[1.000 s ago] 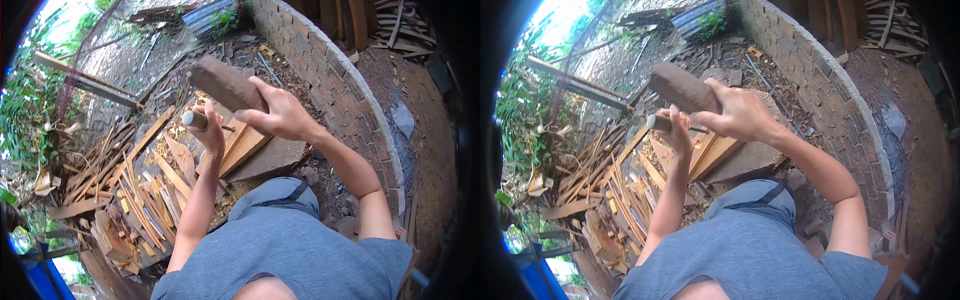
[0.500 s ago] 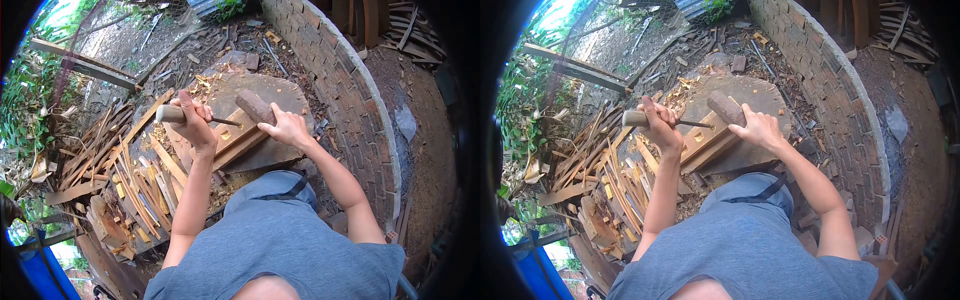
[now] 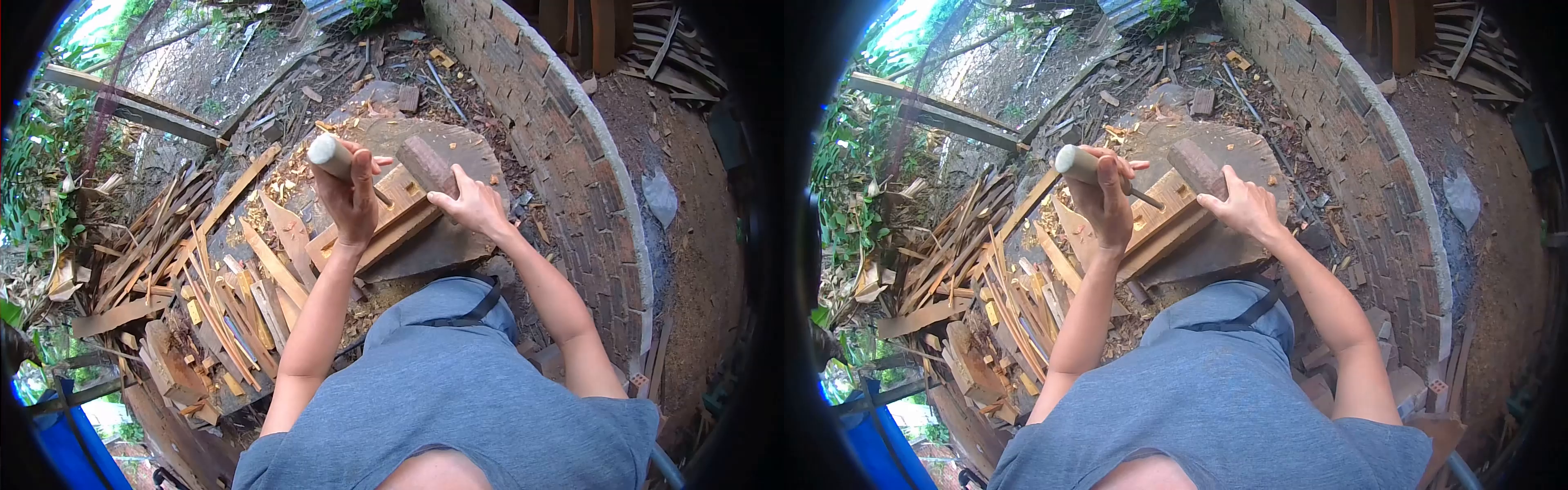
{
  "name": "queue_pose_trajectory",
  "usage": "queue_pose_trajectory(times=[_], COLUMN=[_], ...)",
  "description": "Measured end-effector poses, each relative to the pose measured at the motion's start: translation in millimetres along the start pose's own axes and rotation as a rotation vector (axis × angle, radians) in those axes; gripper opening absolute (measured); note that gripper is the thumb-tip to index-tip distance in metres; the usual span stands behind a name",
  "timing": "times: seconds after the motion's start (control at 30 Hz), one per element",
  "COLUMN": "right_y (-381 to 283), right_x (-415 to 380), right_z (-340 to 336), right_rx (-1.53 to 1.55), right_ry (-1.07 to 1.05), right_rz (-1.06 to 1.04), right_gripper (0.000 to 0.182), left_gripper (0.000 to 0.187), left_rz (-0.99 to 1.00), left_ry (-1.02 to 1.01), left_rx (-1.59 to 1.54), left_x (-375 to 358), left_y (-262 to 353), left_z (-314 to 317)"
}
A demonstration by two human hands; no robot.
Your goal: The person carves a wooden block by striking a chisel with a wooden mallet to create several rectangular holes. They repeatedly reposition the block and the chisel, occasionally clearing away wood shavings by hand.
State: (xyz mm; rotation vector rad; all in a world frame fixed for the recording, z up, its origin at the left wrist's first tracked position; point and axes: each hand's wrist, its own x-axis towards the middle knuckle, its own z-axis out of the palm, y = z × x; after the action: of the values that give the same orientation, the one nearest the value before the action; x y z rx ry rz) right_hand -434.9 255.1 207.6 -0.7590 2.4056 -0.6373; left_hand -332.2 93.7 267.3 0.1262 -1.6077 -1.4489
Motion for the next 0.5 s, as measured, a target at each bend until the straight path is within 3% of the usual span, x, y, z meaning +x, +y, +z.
queue_pose_trajectory(times=[0.2, 0.5], right_y=[-15, -19], right_x=[-11, -16], right_z=[-8, 2], right_rx=[-0.118, -0.168], right_ry=[0.079, 0.078], right_rz=[-0.122, -0.151], right_gripper=[0.073, 0.071], left_gripper=[0.032, 0.032], left_rz=[-0.043, -0.085], left_ry=[0.024, 0.065], left_rx=[-0.019, -0.001], left_x=[-2, -2], left_y=[-5, -8], left_z=[2, 9])
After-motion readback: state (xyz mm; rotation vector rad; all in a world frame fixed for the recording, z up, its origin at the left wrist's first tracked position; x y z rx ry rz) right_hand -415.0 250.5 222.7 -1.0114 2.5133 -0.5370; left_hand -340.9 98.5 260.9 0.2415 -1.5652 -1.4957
